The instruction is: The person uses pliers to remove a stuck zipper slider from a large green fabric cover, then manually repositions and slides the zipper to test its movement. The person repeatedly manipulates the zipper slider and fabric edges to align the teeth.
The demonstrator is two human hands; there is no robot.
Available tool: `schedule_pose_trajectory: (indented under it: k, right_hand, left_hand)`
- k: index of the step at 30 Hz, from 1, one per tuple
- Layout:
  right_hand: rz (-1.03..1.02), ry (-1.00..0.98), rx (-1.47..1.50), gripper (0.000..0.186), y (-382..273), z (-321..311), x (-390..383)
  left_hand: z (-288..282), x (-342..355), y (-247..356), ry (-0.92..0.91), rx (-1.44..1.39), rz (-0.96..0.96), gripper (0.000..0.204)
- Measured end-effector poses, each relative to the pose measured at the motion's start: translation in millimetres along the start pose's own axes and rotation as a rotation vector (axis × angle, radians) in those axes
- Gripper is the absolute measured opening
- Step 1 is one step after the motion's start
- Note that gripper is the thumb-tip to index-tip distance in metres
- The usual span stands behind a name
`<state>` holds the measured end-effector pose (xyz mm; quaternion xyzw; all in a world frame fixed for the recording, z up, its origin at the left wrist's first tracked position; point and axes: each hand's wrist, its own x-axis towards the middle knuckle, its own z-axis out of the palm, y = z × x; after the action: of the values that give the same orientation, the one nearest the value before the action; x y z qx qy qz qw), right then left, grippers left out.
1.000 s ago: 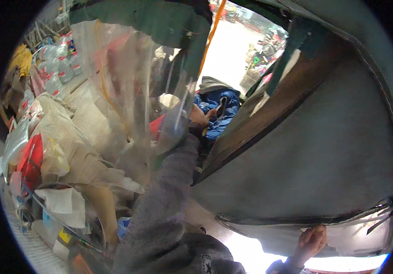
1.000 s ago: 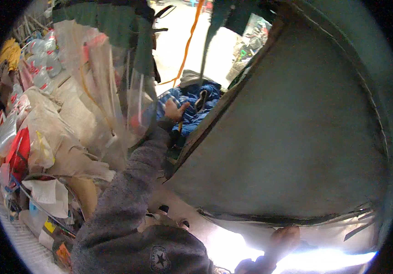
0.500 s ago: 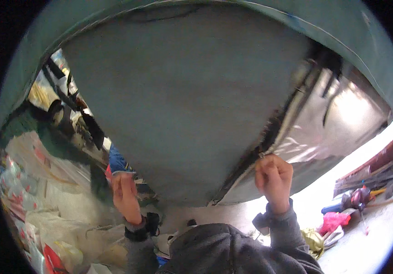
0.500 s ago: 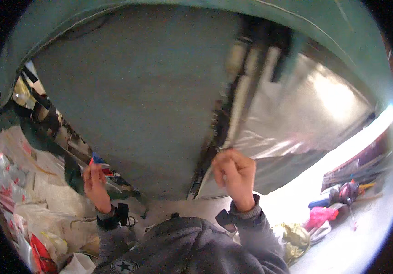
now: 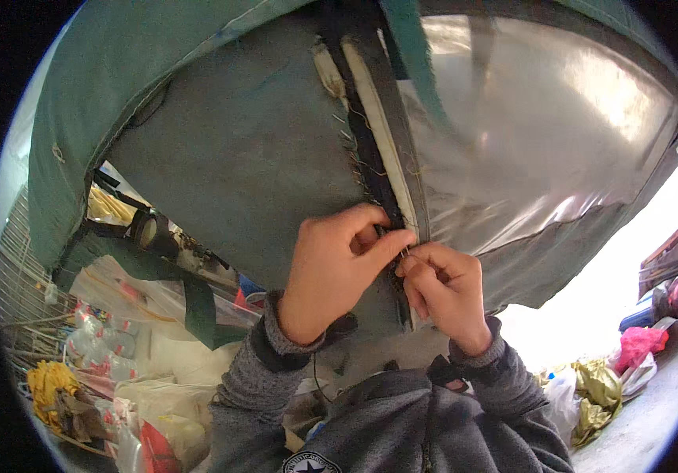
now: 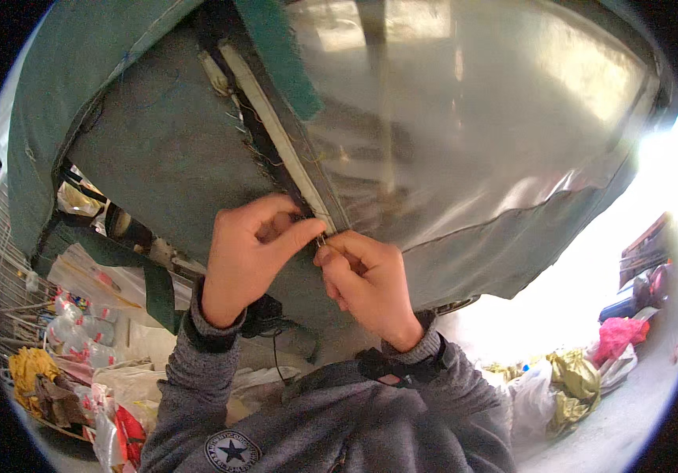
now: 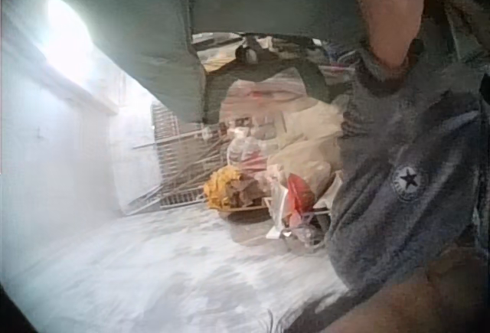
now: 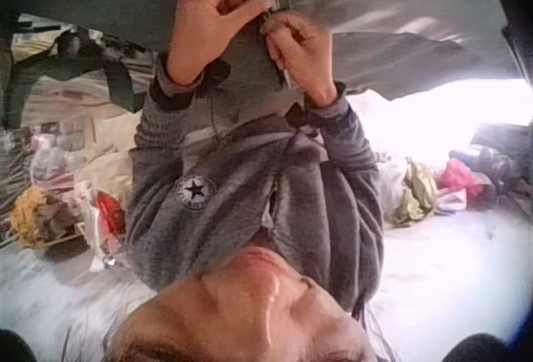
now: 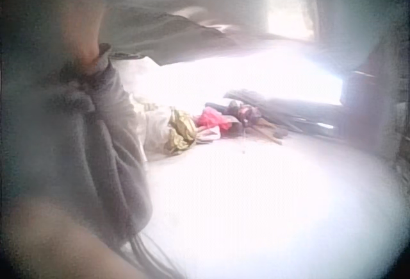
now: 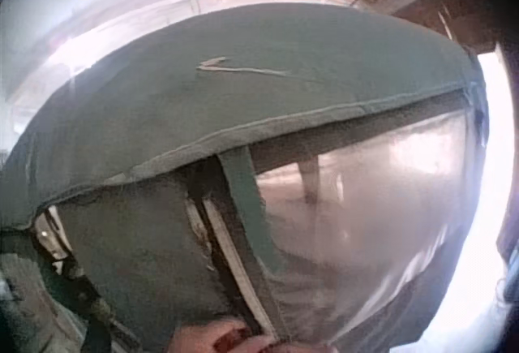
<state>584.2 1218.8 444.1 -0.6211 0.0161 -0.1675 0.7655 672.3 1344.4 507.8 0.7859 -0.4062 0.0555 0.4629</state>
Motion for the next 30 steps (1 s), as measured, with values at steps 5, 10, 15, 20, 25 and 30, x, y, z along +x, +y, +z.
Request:
schedule_pose_trajectory:
  k: [5, 10, 15, 20, 25, 30]
  right_hand:
    - [-0.018, 0.034, 0.034, 0.013, 3, 3, -7]
    - [-0.030, 0.057, 0.028, 0.011, 6, 8, -9]
    - [-0.035, 0.085, 0.024, 0.011, 4, 9, -13]
    - [-0.058, 0.101, 0.109, 0.018, 0, 11, -8]
    - [-0.061, 0.101, 0.119, 0.025, -12, 14, -2]
    - [-0.058, 0.094, 0.080, 0.024, -21, 11, 3]
  left_hand:
    - [2, 3, 1, -0.096, -0.153, -0.149, 0.026]
    - [9, -5, -2, -0.104, -0.332, -0.194, 0.026]
    - [7, -5, -2, -0.122, -0.452, -0.249, 0.025]
    - [13, -1, -1, -0.078, -0.651, -0.309, 0.027]
    - [15, 1, 5, 0.003, -0.680, -0.234, 0.028]
    - [17, 7, 9, 0.065, -0.593, -0.134, 0.028]
